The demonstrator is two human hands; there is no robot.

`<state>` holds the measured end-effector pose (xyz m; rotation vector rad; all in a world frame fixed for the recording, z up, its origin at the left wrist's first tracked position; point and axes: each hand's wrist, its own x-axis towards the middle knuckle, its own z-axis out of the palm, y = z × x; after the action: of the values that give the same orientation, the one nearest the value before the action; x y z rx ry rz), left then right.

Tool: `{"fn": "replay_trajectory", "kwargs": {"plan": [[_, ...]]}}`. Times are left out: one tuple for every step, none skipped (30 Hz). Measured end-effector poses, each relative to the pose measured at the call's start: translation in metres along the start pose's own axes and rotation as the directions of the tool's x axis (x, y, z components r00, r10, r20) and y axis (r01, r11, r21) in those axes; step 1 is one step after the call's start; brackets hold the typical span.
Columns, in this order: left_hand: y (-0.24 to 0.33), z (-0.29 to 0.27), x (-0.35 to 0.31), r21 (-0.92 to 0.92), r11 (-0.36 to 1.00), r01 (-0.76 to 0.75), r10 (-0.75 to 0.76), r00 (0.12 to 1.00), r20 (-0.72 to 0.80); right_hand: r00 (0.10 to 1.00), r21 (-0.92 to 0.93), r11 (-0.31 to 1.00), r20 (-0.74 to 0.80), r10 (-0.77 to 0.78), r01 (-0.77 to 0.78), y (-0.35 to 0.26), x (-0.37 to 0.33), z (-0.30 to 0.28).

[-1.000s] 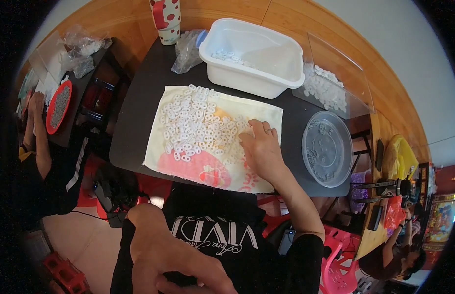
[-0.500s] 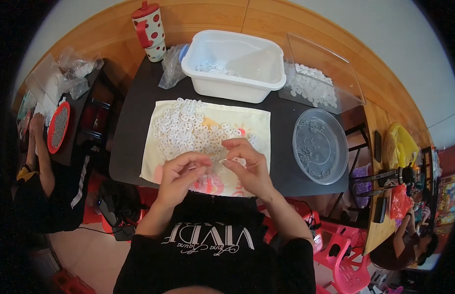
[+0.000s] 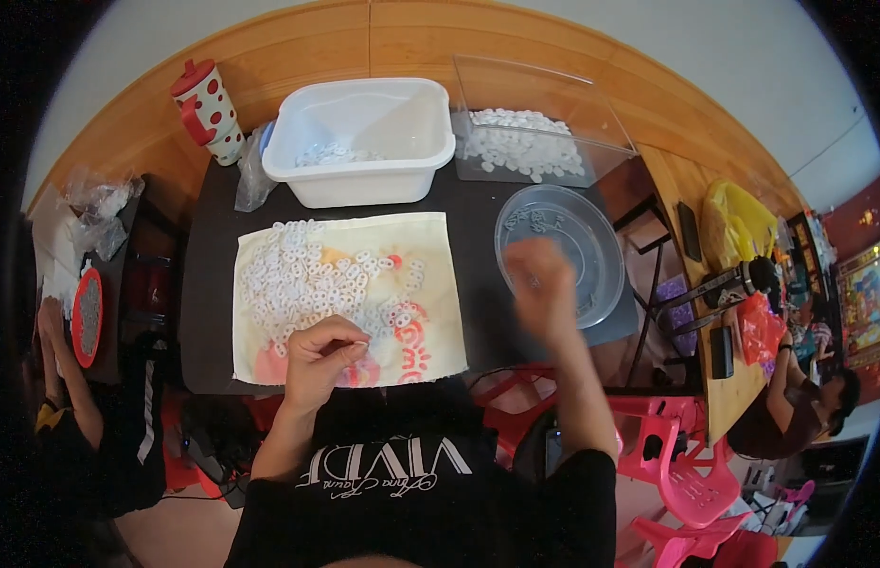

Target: Sorting small white plastic rings on a towel-covered desk into various containers.

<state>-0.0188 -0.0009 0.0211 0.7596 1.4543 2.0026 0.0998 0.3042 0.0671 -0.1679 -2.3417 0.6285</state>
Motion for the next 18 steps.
{"fn": "replay_trajectory", "kwargs": {"plan": [[0.001,0.000,0.000,0.006,1.000,-0.028,0.028,0.999,-0.015,0.998,-0.107,0.992,-0.013,0.067,-0.068,0.031,-0.002,-0.014],[0.000,0.001,0.001,0.009,0.998,-0.057,0.057,0.998,-0.031,0.998,-0.223,0.974,0.038,0.057,-0.047,0.053,-0.003,-0.028],[0.000,0.002,0.001,0.006,0.998,-0.059,0.059,0.998,-0.027,0.994,-0.333,0.943,0.093,0.049,-0.016,0.064,-0.003,-0.037],[0.000,0.002,0.002,0.123,0.987,-0.100,0.109,0.991,-0.074,0.995,-0.337,0.941,0.092,0.049,-0.015,0.072,-0.005,-0.040],[0.000,0.003,0.003,0.242,0.961,-0.133,0.164,0.980,-0.115,0.985,-0.378,0.925,0.140,0.103,-0.043,0.077,-0.008,-0.042],[0.000,0.004,0.004,0.243,0.961,-0.132,0.165,0.979,-0.117,0.969,-0.416,0.907,0.188,0.158,-0.067,0.079,-0.009,-0.041],[-0.001,0.006,0.004,0.209,0.966,-0.155,0.183,0.976,-0.120,0.970,-0.413,0.908,0.189,0.156,-0.065,0.081,-0.008,-0.037],[-0.002,0.007,0.005,0.175,0.968,-0.177,0.201,0.972,-0.125,0.969,-0.469,0.883,0.223,0.106,0.012,0.080,-0.007,-0.031],[-0.003,0.007,0.004,0.182,0.968,-0.175,0.201,0.970,-0.135,0.963,-0.514,0.853,0.265,0.053,0.094,0.080,-0.006,-0.025],[-0.005,0.006,0.003,0.066,0.995,-0.069,0.080,0.982,-0.169,0.962,-0.503,0.858,0.271,0.046,0.101,0.080,-0.005,-0.022],[-0.008,0.006,0.002,-0.053,0.998,0.035,-0.044,0.981,-0.190,0.941,-0.552,0.824,0.330,0.077,0.126,0.080,-0.004,-0.021],[-0.009,0.005,0.001,-0.045,0.998,0.033,-0.041,0.977,-0.208,0.916,-0.594,0.788,0.386,0.107,0.158,0.078,-0.002,-0.016],[-0.011,0.006,0.002,-0.123,0.990,0.069,-0.093,0.976,-0.199,0.914,-0.580,0.797,0.394,0.093,0.169,0.075,0.000,-0.013],[-0.013,0.005,0.002,-0.201,0.974,0.103,-0.142,0.972,-0.187,0.909,-0.614,0.761,0.409,0.080,0.209,0.071,0.001,-0.011],[-0.016,0.004,0.002,-0.215,0.972,0.095,-0.130,0.979,-0.157,0.903,-0.649,0.719,0.424,0.070,0.249,0.070,0.002,-0.010],[-0.014,0.004,0.001,-0.211,0.973,0.090,-0.128,0.977,-0.173,0.900,-0.637,0.725,0.431,0.057,0.259,0.072,0.003,-0.011],[-0.013,0.006,0.001,-0.239,0.967,0.093,-0.138,0.975,-0.177,0.914,-0.624,0.746,0.403,0.054,0.231,0.074,0.003,-0.012],[-0.013,0.006,0.000,-0.268,0.959,0.097,-0.148,0.973,-0.178,0.926,-0.612,0.765,0.373,0.054,0.202,0.074,0.004,-0.012]]}}
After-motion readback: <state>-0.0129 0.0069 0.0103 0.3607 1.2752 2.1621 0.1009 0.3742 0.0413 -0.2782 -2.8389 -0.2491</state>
